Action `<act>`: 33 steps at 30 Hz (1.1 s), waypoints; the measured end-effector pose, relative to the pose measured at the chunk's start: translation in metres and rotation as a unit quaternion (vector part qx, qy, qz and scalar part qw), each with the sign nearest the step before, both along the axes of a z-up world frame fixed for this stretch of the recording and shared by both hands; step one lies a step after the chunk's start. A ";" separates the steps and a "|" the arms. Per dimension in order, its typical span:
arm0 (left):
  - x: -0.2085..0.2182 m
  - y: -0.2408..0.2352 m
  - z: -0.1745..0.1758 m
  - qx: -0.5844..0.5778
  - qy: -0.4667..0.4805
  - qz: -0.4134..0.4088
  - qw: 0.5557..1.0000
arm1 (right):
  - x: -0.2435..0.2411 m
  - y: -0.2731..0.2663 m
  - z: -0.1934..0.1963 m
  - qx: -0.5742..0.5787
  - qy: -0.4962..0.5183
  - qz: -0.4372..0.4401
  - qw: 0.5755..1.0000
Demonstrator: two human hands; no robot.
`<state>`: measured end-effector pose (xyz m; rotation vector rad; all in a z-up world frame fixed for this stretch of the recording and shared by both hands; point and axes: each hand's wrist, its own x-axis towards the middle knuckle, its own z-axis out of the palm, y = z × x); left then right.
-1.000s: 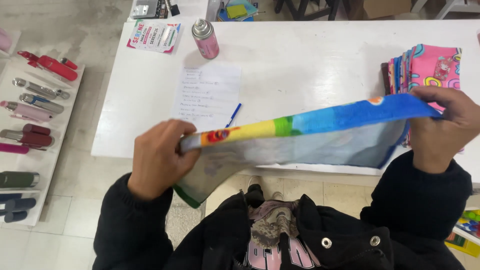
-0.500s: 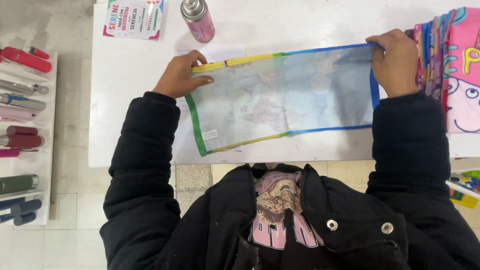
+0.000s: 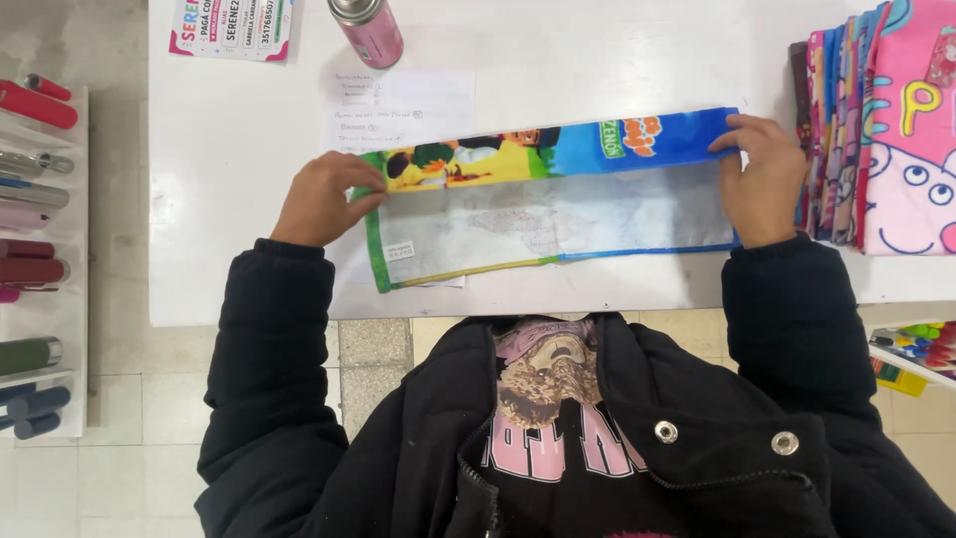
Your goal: Folding and organizing themed towels on a store counter.
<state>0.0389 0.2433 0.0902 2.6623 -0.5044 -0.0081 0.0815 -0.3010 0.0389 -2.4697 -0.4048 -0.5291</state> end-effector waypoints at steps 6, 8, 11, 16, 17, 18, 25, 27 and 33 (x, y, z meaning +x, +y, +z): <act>-0.013 -0.047 -0.004 -0.045 0.039 -0.013 0.998 | -0.007 0.022 0.007 -0.093 0.091 0.048 0.990; -0.010 -0.069 -0.027 -0.040 0.033 -0.020 0.998 | -0.009 0.049 0.000 -0.092 0.140 0.065 0.984; -0.005 -0.081 -0.056 -0.006 0.023 -0.022 0.999 | -0.004 0.063 -0.016 -0.121 0.220 0.081 0.965; -0.005 -0.074 -0.080 0.037 0.028 -0.007 0.999 | 0.012 0.029 -0.052 -0.194 0.268 0.035 0.943; -0.004 -0.074 -0.078 0.042 0.035 -0.008 0.998 | 0.013 0.024 -0.056 -0.202 0.260 0.016 0.944; -0.005 -0.074 -0.077 0.046 0.045 -0.011 0.998 | 0.010 0.016 -0.060 -0.210 0.255 -0.003 0.944; -0.047 -0.133 -0.016 0.045 0.001 -0.088 0.995 | -0.048 0.047 0.001 -0.131 0.153 0.119 0.972; -0.066 -0.153 -0.017 -0.018 -0.006 -0.127 0.992 | -0.066 0.060 0.015 -0.066 0.193 0.221 0.954; -0.075 -0.170 -0.068 0.072 -0.068 -0.101 0.990 | -0.079 0.083 -0.005 -0.074 0.100 0.211 0.970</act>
